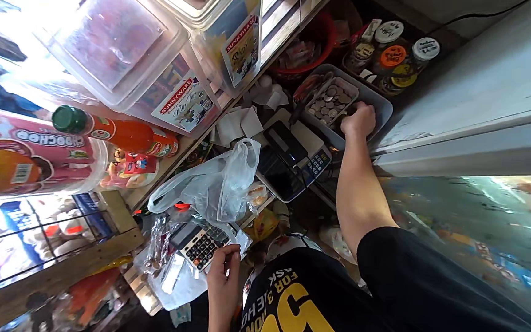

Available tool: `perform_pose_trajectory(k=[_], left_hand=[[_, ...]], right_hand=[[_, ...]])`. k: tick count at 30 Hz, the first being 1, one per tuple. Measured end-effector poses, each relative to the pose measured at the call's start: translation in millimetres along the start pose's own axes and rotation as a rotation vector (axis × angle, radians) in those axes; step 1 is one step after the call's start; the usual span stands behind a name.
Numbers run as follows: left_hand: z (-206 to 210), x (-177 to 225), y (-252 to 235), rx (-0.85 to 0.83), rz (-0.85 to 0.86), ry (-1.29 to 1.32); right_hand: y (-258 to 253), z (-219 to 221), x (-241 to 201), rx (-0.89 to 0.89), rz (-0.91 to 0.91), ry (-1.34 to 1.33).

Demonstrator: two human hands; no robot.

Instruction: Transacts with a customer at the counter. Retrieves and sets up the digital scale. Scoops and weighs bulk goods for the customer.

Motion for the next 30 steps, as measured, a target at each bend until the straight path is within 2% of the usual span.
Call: perform_pose_trajectory(k=[6, 8, 11, 13, 15, 16, 18, 20, 22, 24, 30], left_hand=[[1.1, 0.6, 0.4, 0.007, 0.013, -0.008], [1.3, 0.9, 1.1, 0.007, 0.017, -0.010], [0.7, 1.6, 1.8, 0.008, 0.008, -0.010], [0.0, 0.8, 2.9, 0.013, 0.002, -0.004], [-0.4, 0.4, 4.8, 0.014, -0.001, -0.005], [-0.6, 0.4, 5.5, 0.010, -0.005, -0.012], [-1.4, 1.6, 6.7, 0.008, -0.011, -0.027], [-2.4, 1.1, 6.6, 0.016, -0.004, -0.028], [-3.3, 0.7, 7.4, 0.024, 0.006, -0.025], [-2.8, 1.4, 6.7, 0.026, 0.014, -0.025], [-1.4, 0.7, 6.7, 0.028, 0.042, -0.019]], right_hand=[[-2.1, -0.5, 6.0, -0.004, 0.021, -0.124], [-2.9, -3.0, 7.6, 0.029, 0.021, -0.245], [-13.8, 1.1, 15.9, 0.000, 0.024, -0.651], [-19.1, 5.9, 23.7, 0.019, 0.088, -1.011], [-16.6, 5.0, 26.5, 0.035, 0.171, -1.192], [-14.9, 2.1, 27.3, 0.063, 0.178, -1.136], [-3.9, -11.4, 20.4, 0.077, 0.092, -0.789], [8.3, -17.9, 5.7, -0.010, -0.015, -0.308], [16.1, -10.7, -0.2, -0.078, -0.066, -0.033], [16.3, -1.9, 2.9, -0.108, -0.081, 0.061], [10.7, 7.6, 2.4, -0.177, -0.101, 0.093]])
Point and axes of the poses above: each hand's wrist, its own y-axis away from the middle knuckle, its own z-axis out of the palm, x = y × z, the point moved 7 cm from there along -y, towards the middle knuckle, and after that the axes turned 8 degrees about z, right-handed, at the moved point
